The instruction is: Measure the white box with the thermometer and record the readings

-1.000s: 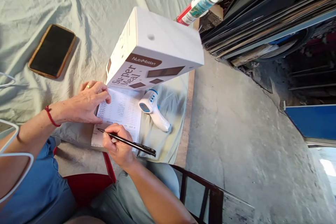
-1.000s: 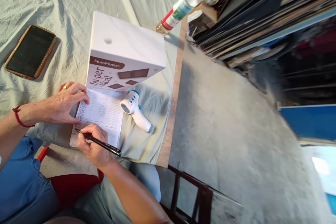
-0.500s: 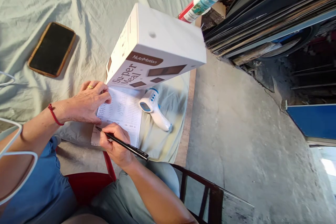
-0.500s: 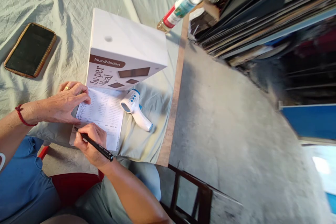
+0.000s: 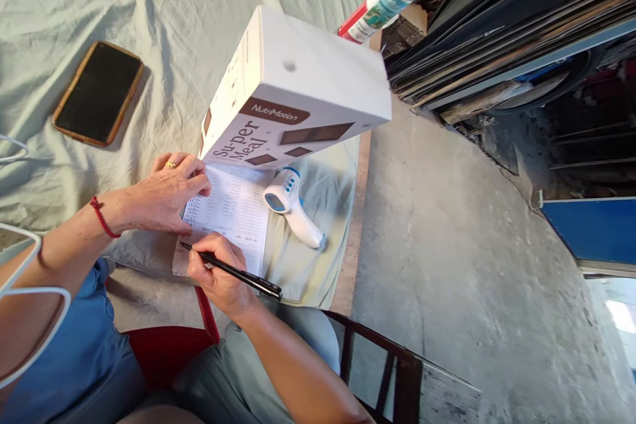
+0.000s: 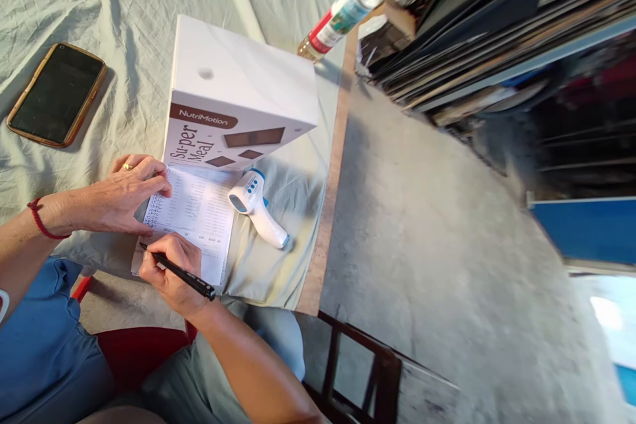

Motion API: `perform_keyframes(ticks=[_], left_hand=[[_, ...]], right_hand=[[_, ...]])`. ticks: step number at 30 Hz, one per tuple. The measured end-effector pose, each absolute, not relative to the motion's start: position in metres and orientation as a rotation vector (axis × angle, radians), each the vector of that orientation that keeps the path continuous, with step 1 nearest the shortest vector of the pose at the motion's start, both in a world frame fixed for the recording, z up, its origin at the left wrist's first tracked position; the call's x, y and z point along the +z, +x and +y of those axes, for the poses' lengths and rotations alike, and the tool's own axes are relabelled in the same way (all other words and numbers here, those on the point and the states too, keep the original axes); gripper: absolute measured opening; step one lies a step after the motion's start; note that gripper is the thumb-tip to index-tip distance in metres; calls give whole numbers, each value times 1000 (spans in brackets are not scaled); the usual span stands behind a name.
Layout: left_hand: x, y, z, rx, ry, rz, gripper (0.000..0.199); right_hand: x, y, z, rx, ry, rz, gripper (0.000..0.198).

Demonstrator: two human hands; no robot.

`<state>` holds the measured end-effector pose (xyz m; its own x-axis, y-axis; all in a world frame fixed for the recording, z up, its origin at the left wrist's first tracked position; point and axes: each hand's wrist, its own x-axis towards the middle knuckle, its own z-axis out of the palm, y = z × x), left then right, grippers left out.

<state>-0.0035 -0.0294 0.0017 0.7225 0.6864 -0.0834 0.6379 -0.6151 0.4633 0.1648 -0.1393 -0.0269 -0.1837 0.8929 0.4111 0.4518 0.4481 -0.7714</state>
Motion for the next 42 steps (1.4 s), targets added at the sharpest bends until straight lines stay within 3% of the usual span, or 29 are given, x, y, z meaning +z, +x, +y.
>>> perform_keyframes(ticks=[42], left_hand=[[4, -2, -29, 98, 2457, 1020, 49]], right_hand=[[-31, 170, -142, 592, -1193, -1820, 12]])
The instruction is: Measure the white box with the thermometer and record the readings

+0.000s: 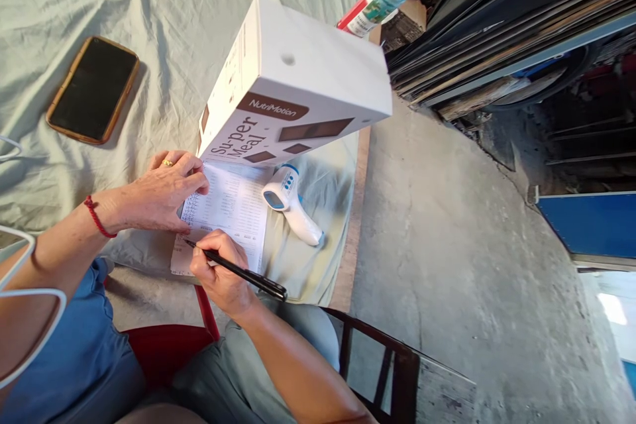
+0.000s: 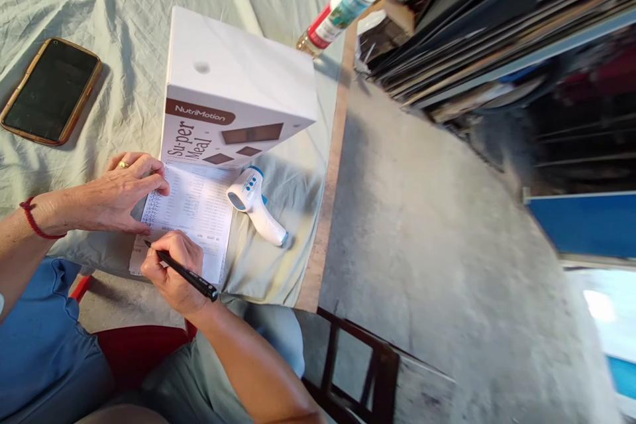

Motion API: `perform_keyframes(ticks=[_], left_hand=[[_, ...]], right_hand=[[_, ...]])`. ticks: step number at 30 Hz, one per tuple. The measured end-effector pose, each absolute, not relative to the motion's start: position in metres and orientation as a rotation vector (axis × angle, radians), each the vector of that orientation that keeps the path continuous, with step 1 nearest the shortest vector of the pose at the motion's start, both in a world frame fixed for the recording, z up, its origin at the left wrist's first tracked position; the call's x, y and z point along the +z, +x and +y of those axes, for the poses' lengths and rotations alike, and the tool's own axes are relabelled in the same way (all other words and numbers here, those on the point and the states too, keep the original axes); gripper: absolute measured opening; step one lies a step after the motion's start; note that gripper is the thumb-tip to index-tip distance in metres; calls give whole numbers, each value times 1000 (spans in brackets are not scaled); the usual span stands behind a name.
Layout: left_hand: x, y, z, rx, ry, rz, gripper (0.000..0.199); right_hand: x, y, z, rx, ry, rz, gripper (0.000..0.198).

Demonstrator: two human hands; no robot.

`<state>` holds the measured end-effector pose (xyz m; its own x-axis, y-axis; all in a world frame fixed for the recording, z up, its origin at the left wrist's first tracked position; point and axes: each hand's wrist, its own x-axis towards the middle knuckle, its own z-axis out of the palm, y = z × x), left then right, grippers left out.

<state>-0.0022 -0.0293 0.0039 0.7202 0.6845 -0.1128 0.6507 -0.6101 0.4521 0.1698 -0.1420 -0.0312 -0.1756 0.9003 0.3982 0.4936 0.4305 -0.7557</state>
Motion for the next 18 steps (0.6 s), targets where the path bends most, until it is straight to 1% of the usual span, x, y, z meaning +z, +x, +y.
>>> perform_keyframes(ticks=[8, 18], left_hand=[[3, -2, -29, 81, 2473, 1022, 52], [0, -3, -29, 135, 2463, 1009, 47]], right_hand=[[-37, 169, -144, 623, -1185, -1723, 11], [-36, 169, -143, 651, -1184, -1765, 11]])
